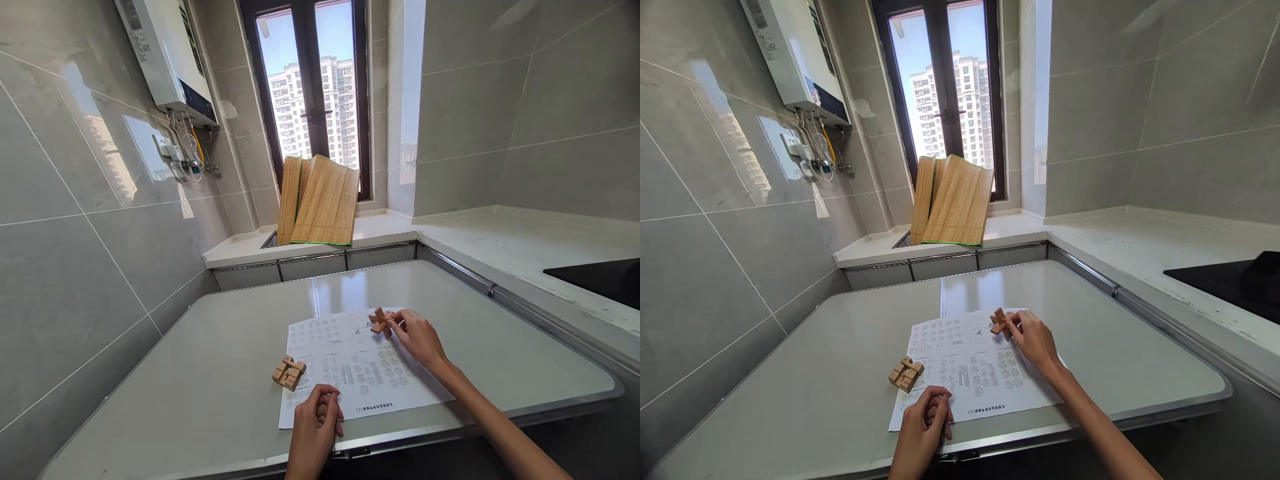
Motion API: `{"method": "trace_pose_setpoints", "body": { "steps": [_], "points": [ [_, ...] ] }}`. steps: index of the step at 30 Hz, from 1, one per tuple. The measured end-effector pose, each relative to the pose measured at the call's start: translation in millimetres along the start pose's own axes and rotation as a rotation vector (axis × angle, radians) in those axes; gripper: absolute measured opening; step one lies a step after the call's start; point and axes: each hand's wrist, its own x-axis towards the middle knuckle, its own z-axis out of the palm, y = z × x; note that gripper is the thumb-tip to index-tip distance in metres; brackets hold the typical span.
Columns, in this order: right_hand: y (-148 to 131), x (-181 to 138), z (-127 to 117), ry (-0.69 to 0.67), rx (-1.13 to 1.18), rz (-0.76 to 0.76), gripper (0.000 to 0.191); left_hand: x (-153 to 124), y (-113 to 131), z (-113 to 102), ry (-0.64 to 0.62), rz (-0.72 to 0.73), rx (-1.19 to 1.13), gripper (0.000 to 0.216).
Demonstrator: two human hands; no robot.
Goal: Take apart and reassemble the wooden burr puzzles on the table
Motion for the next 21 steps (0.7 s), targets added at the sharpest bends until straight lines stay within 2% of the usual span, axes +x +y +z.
{"method": "trace_pose_setpoints", "body": {
  "steps": [8, 13, 21],
  "points": [
    [20, 28, -4, 0.008, -0.201, 0.158, 0.025, 6, -14, 2, 0.098, -0.072, -0.043, 0.045],
    [27, 30, -3, 0.003, -0.257, 0.218, 0.026, 7, -21, 4, 0.148, -0.08, -0.061, 0.047],
    [29, 33, -2, 0.012, -0.269, 0.261, 0.027, 4, -18, 4, 0.145, -0.072, -0.054, 0.044]
  ]
}}
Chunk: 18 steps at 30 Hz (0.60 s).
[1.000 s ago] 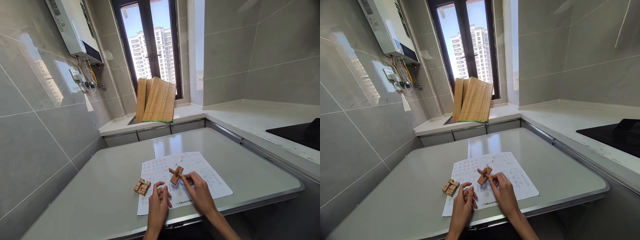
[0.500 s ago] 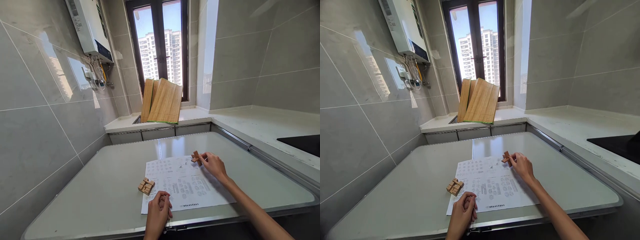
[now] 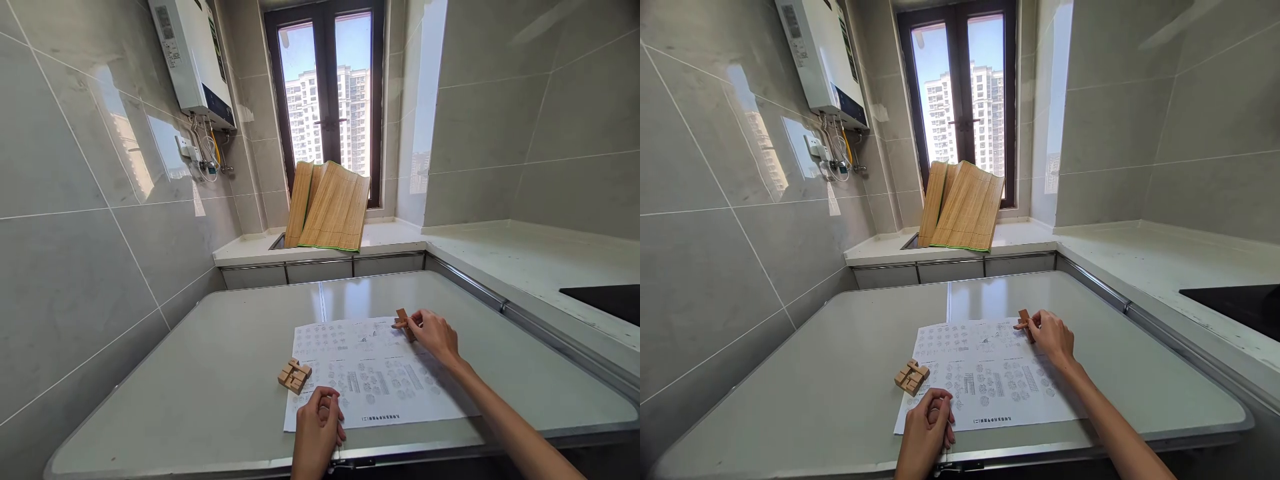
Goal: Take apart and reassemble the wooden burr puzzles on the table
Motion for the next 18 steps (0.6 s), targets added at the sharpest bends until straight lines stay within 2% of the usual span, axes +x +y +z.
{"method": "trace_pose_setpoints", "body": {
  "steps": [5, 8, 12, 14, 18],
  "points": [
    [0, -3, -3, 0.01, 0.031, 0.001, 0.028, -1, 1, -2, -0.008, 0.012, -0.009, 0.043],
    [3, -17, -6, 0.035, 0.066, 0.0, 0.03, -1, 1, -3, -0.014, 0.012, -0.006, 0.043],
    [6, -58, -3, 0.096, 0.117, 0.027, 0.039, -1, 1, -3, -0.028, 0.005, 0.024, 0.043],
    [4, -82, 2, 0.116, 0.254, 0.0, 0.037, -1, 1, -3, -0.03, 0.005, 0.026, 0.043],
    [-8, -122, 14, -0.01, 0.493, -0.078, 0.031, 0, 0, -3, -0.034, 0.001, 0.011, 0.044]
  ]
}}
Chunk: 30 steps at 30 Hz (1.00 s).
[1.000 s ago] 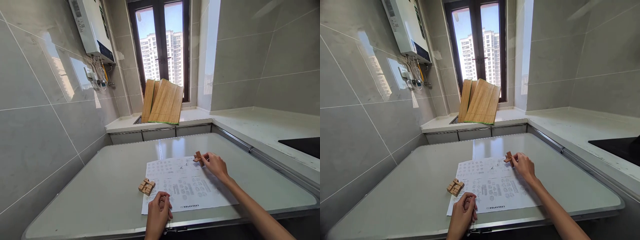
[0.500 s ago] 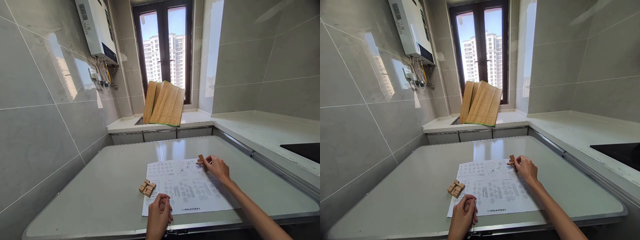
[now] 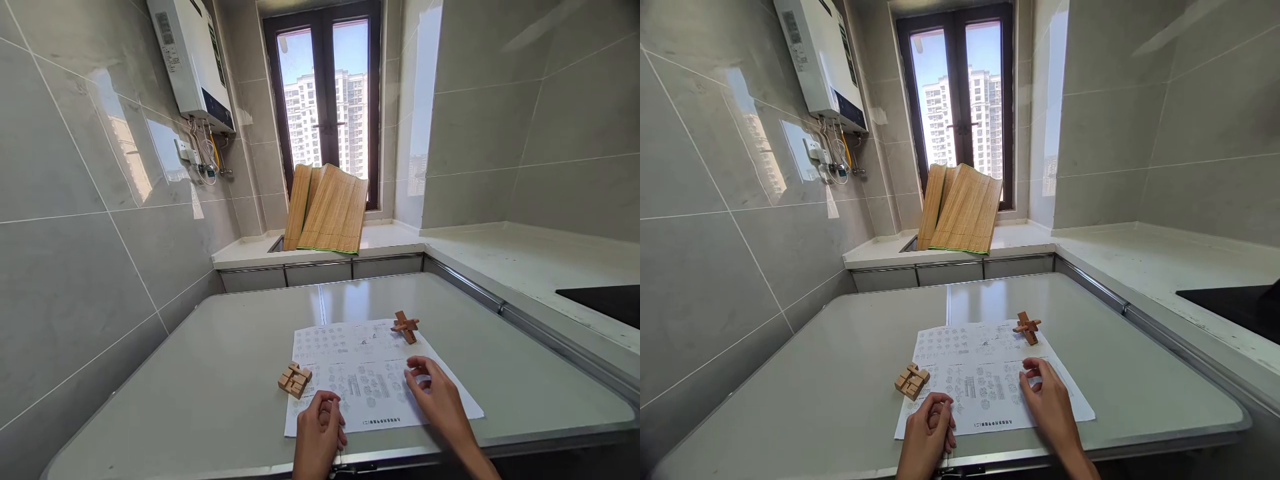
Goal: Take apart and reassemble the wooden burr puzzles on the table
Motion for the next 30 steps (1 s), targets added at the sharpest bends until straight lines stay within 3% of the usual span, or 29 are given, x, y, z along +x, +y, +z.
{"method": "trace_pose_setpoints", "body": {
  "steps": [7, 30],
  "points": [
    [-5, -17, 8, -0.128, 0.111, 0.115, 0.033, 4, -12, 3, 0.027, -0.001, -0.015, 0.049],
    [-8, -18, 8, -0.151, 0.046, 0.047, 0.031, 6, -13, 0, -0.008, -0.051, -0.038, 0.052]
  ]
}}
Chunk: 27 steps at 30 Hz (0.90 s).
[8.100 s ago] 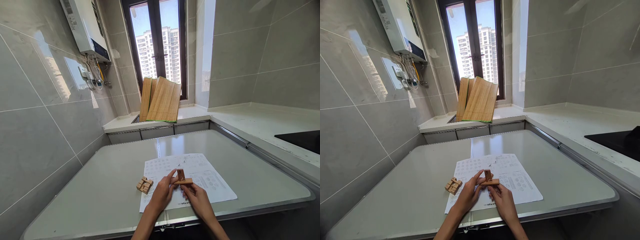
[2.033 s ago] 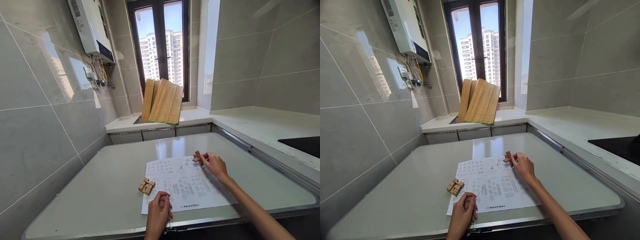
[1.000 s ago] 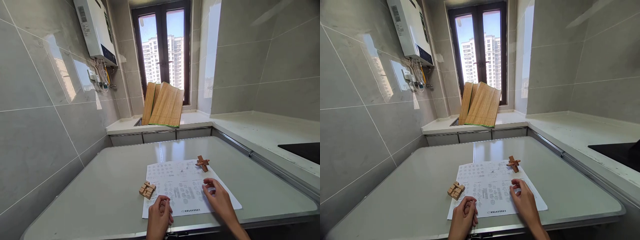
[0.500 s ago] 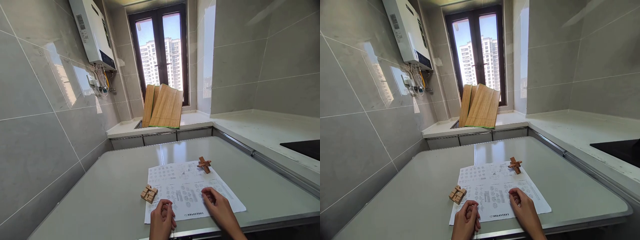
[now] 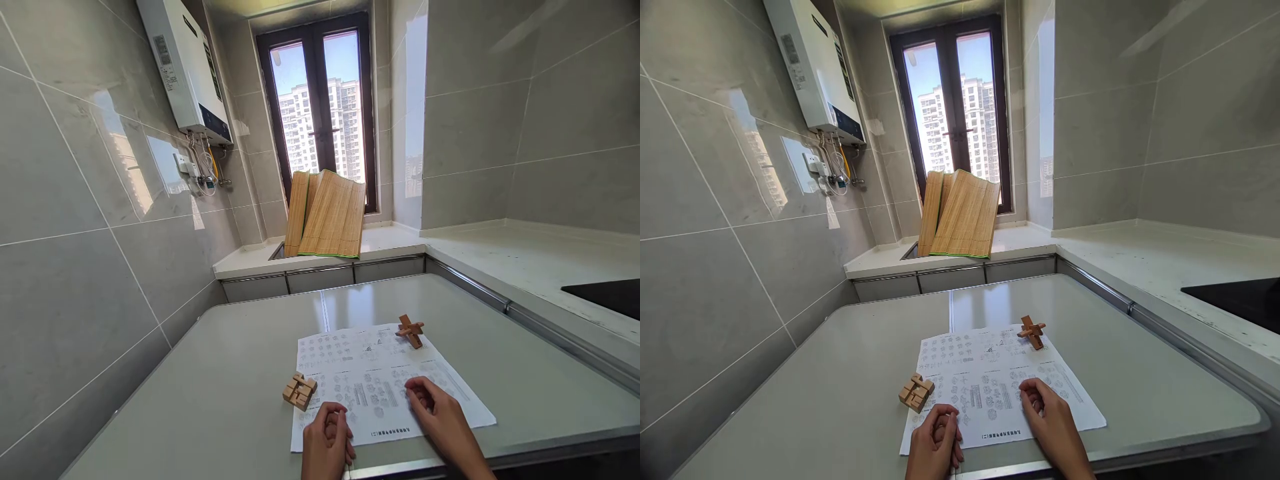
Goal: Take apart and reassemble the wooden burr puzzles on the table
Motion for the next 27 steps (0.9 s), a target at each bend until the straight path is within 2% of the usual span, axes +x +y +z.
{"method": "trace_pose_setpoints", "body": {
  "steps": [27],
  "points": [
    [-1.5, -2.2, -1.1, 0.031, 0.019, -0.01, 0.031, -2.3, 1.5, 0.6, 0.006, 0.042, 0.009, 0.05]
  ]
}}
